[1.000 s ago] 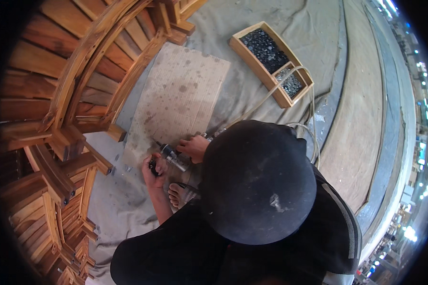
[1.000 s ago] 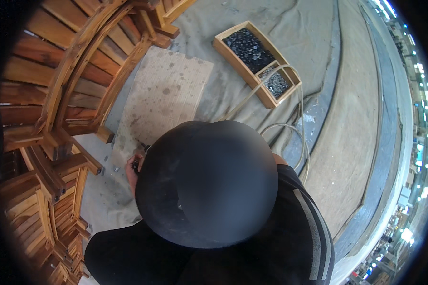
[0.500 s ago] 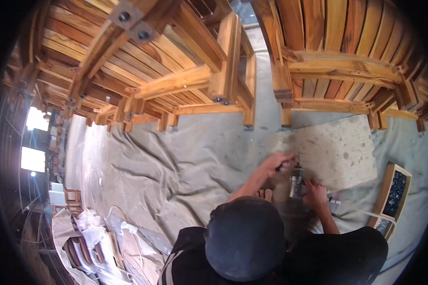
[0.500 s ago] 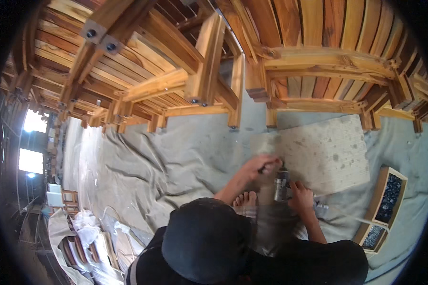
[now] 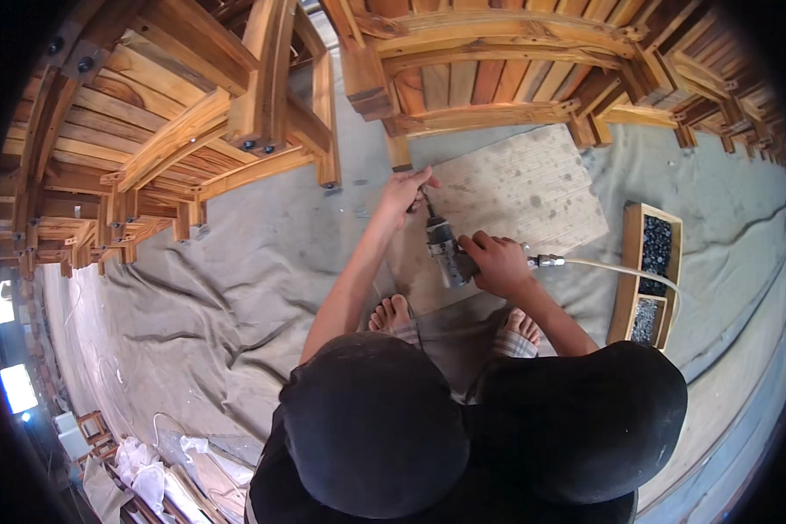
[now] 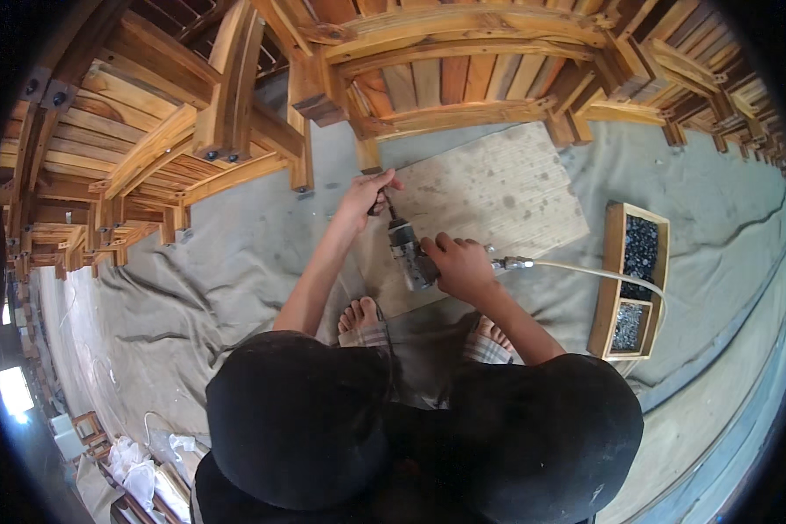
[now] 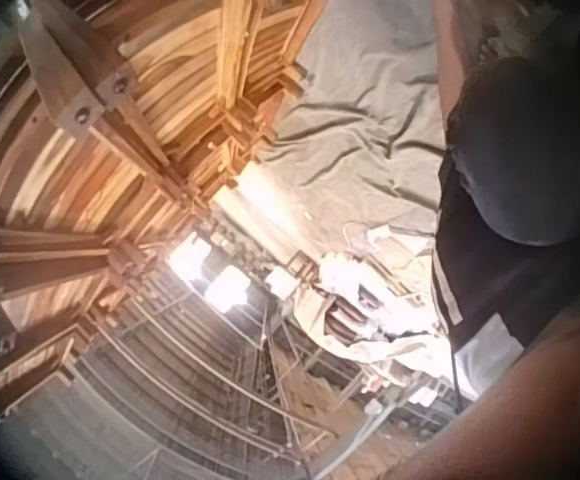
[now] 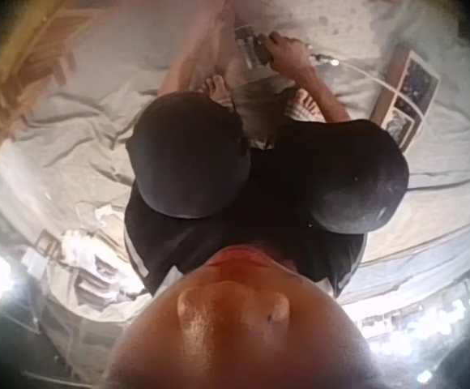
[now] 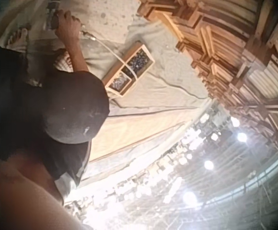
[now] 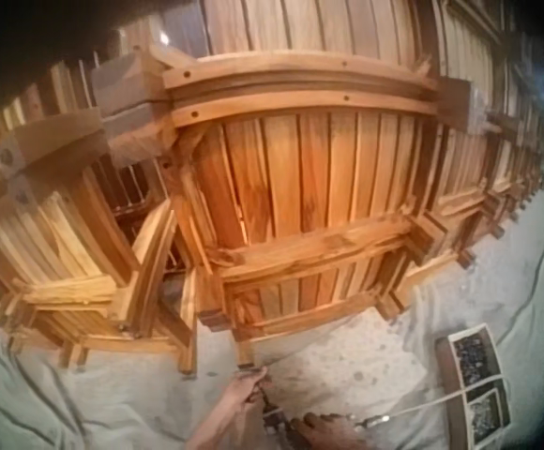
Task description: Assembling wooden furniture components using a pneumatic screwdriver and screws.
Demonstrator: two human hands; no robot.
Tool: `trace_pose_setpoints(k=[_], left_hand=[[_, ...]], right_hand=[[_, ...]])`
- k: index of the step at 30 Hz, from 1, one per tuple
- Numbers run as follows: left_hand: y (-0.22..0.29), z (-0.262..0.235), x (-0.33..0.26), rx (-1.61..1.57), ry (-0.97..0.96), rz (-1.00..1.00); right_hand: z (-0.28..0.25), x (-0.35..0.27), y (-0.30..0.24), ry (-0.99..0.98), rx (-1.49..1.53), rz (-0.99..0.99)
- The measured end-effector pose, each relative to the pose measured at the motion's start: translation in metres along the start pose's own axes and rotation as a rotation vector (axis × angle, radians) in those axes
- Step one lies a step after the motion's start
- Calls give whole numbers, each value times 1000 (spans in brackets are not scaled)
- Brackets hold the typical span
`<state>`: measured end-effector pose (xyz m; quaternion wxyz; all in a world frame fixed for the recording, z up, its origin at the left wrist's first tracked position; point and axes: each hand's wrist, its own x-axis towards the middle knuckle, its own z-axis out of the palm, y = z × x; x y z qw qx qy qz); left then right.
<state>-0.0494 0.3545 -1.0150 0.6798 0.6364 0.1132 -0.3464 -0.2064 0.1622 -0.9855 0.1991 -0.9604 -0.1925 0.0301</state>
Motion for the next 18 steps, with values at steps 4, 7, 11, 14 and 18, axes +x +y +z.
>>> trace_pose_setpoints(k=[4,7,11,14,18], left_hand=[[-4,4,0,128,-78,71],[-10,6,-4,174,-70,89],[-23,14,-4,222,3,169],[-34,13,-3,287,42,238],[-43,19,-5,317,99,306]], right_hand=[[3,-9,0,2,0,-1],[3,-13,3,-9,5,13],[13,-17,8,-20,1,38],[17,-18,11,-36,-7,32],[29,-21,13,-8,5,39]])
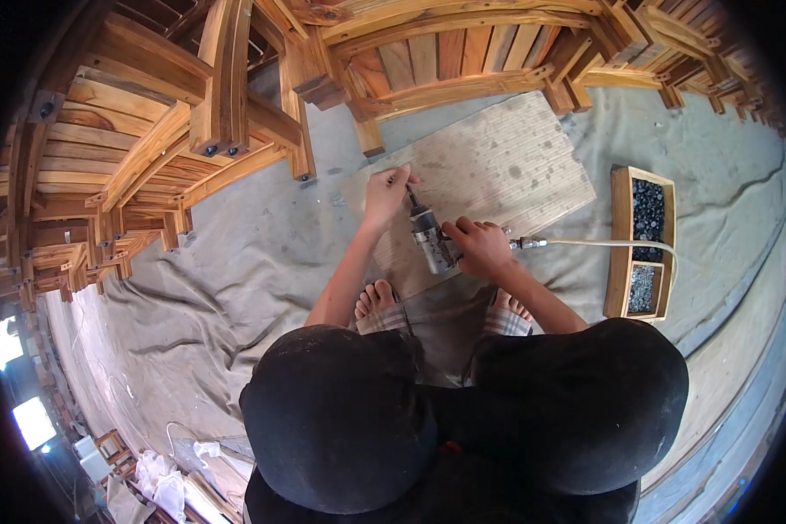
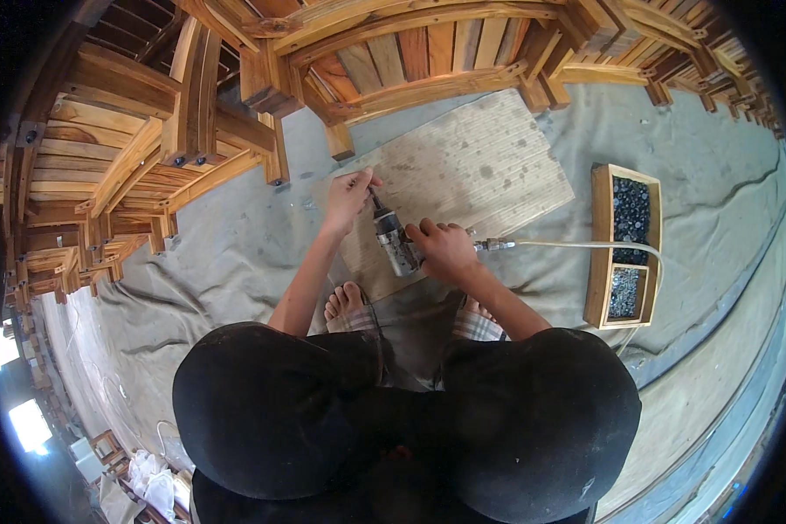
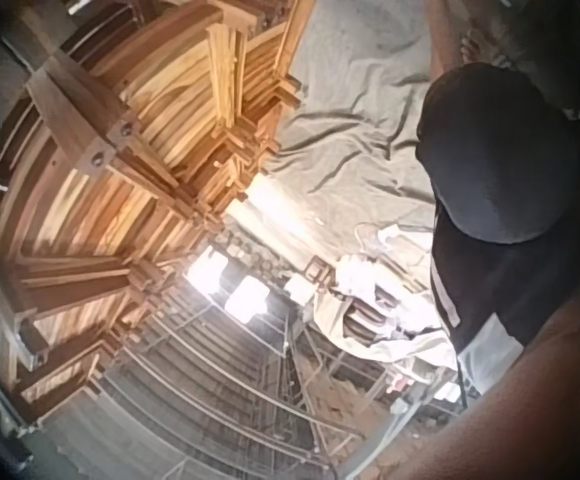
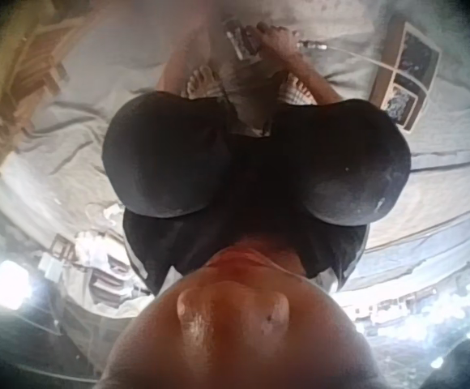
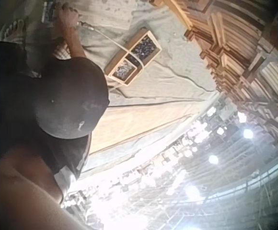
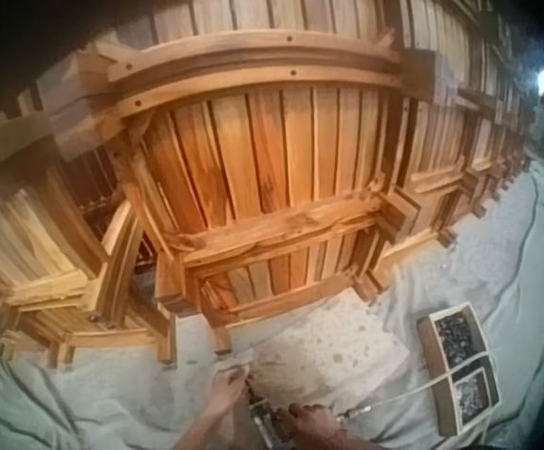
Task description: Assembling wooden furniture components using a pneumatic screwdriver and screws.
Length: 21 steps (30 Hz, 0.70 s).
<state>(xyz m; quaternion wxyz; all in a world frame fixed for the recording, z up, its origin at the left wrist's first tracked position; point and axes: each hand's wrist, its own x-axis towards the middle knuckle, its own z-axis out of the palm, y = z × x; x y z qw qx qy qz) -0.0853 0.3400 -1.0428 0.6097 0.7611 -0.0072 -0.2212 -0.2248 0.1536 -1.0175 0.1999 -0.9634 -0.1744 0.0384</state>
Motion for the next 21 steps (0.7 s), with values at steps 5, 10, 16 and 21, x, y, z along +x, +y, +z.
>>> trace_pose_setpoints(k=[5,10,16,21], left_hand=[[13,-4,-10,-160,-58,3],[25,-13,-21,-241,-144,20],[20,-17,-30,-370,-216,-36],[-11,-17,-39,-619,-98,-179]], right_hand=[[12,-3,0,84,16,23],[19,-4,0,135,-24,13],[19,-7,-1,162,-31,3],[13,-7,-5,225,13,21]])
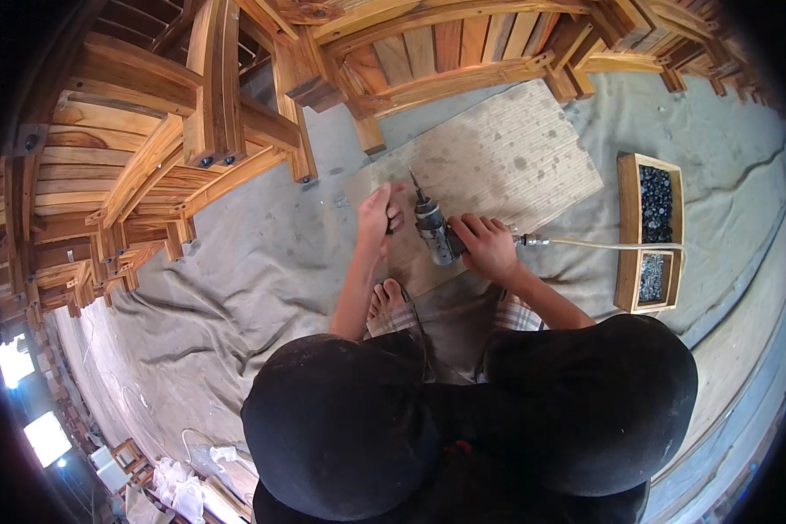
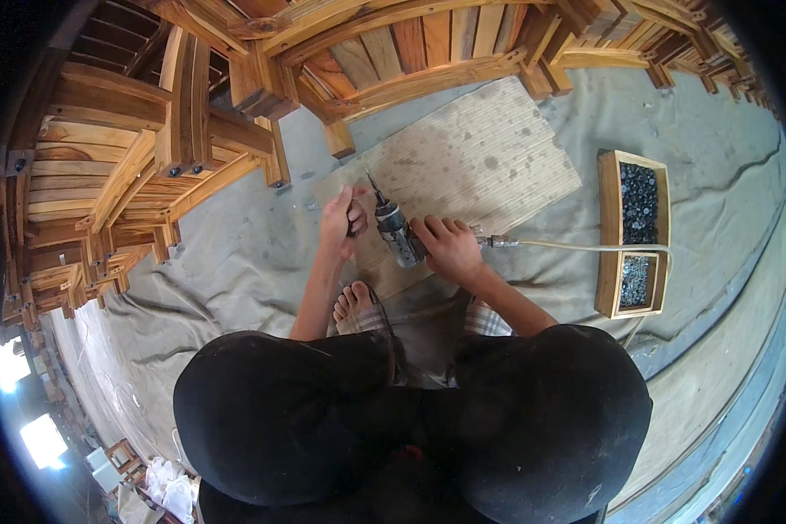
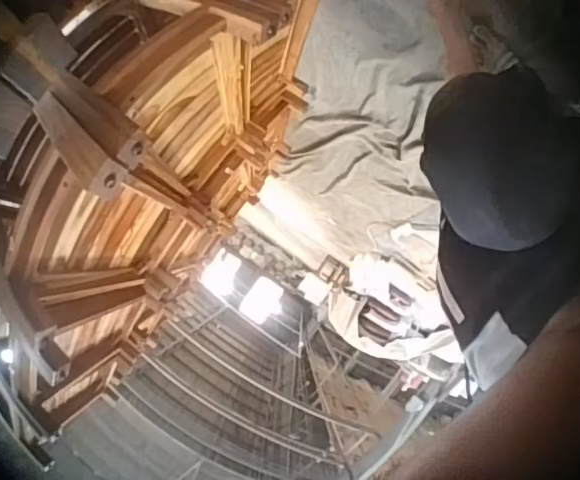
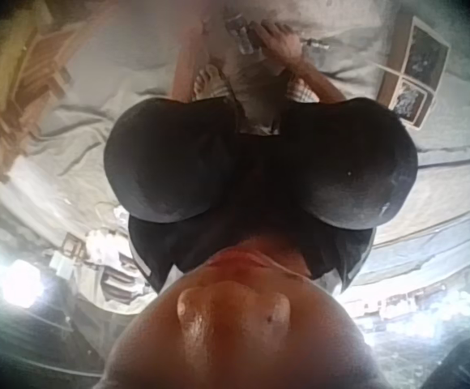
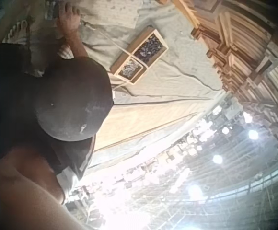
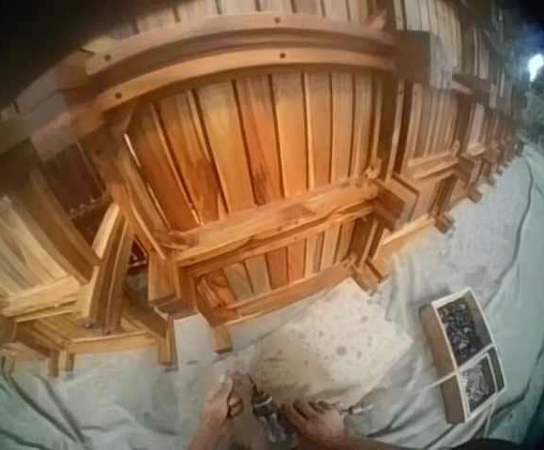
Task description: Assembling wooden furniture components using a pneumatic screwdriver and screws.
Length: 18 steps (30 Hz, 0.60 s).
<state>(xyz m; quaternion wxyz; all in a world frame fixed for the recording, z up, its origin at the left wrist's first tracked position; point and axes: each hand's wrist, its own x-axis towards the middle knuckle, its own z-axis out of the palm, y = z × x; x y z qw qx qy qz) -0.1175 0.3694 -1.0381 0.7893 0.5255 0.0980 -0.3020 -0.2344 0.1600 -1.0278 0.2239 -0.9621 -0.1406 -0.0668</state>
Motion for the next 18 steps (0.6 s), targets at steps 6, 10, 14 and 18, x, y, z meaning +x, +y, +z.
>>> trace_pose_setpoints(k=[6,10,14,18], left_hand=[[-26,-42,13,-367,74,-241],[-22,-45,22,-297,-25,-288],[-19,-44,23,-188,-59,-300],[-18,-46,21,-212,-107,-241]], right_hand=[[3,-2,1,2,-10,-2],[3,-4,0,-1,0,-14],[4,-7,-3,-10,-3,-6],[4,-10,-4,-34,-4,-8]])
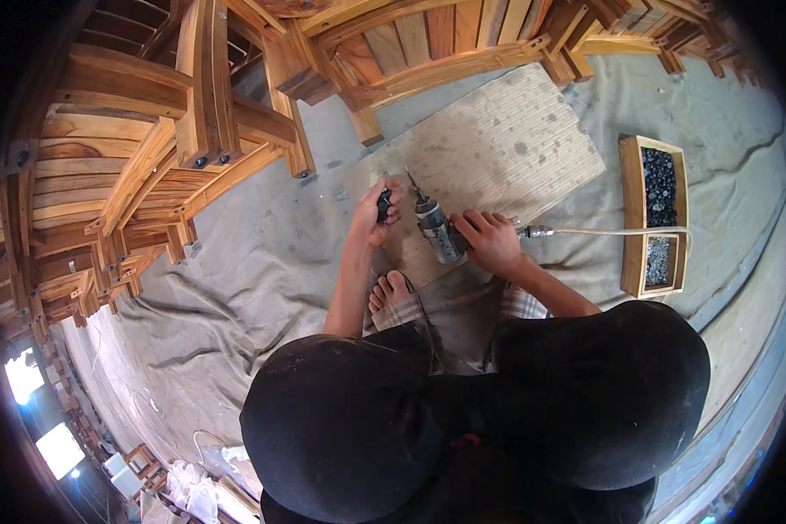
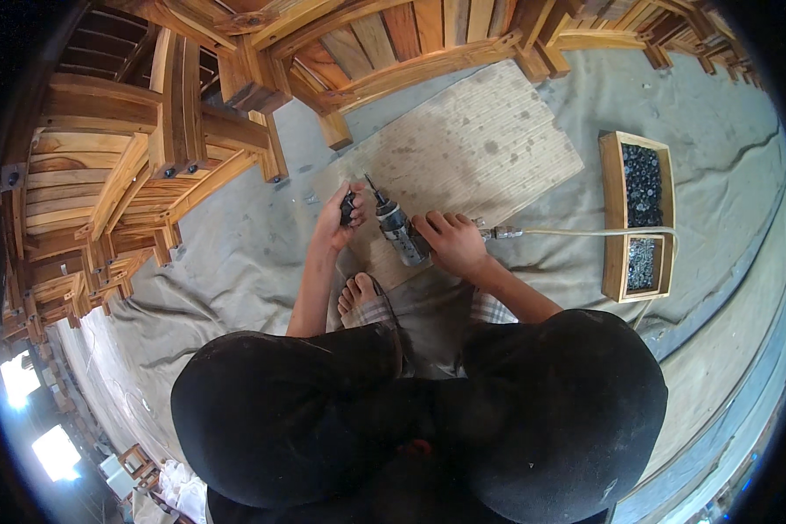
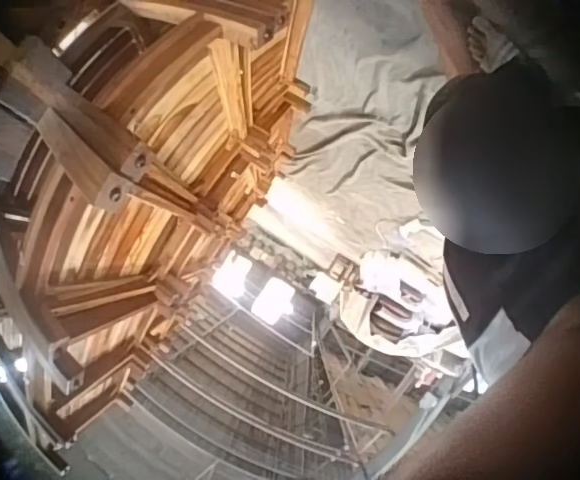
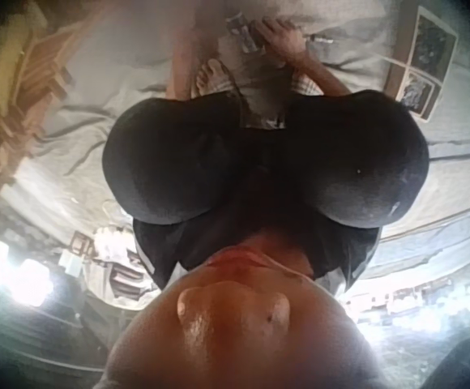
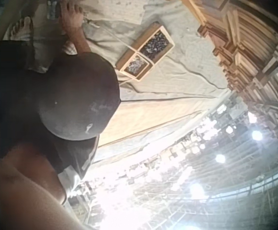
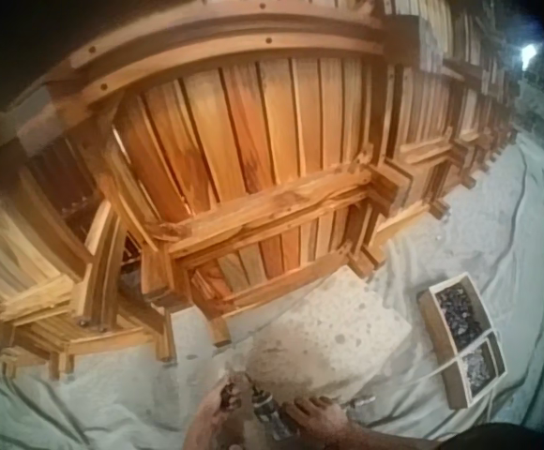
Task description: Assembling wooden furniture components using a pneumatic screwdriver and screws.
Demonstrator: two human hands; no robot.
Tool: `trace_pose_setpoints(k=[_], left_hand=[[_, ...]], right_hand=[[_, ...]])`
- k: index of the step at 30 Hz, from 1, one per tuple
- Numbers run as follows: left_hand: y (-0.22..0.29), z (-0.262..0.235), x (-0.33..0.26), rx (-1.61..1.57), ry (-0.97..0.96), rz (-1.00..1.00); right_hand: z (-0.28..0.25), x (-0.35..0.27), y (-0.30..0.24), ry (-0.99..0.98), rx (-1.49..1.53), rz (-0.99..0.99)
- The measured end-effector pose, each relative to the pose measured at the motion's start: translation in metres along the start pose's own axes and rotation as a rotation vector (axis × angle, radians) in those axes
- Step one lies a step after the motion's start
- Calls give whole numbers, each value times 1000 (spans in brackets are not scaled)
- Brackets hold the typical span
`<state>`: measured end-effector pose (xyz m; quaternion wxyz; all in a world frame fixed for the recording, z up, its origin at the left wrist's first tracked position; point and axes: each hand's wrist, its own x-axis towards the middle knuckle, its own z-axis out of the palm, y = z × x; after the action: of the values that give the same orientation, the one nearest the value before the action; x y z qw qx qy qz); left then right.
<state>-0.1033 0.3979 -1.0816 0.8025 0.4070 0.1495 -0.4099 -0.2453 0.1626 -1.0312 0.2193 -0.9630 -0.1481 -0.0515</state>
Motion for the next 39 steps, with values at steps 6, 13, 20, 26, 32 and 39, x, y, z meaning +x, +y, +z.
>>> trace_pose_setpoints(k=[6,13,20,26,32,39], left_hand=[[-3,-8,3,-89,24,22],[-4,-22,11,-324,-69,35],[0,-13,8,-367,-135,41],[3,-10,1,-145,-79,64],[6,4,2,-83,-40,88],[4,1,5,7,63,49]], right_hand=[[4,-5,1,-28,10,0],[2,-2,1,-35,31,-16],[4,-6,1,-40,20,-29],[8,-10,0,-68,40,12],[4,-4,3,-82,36,-16],[7,-6,1,-102,60,13]])
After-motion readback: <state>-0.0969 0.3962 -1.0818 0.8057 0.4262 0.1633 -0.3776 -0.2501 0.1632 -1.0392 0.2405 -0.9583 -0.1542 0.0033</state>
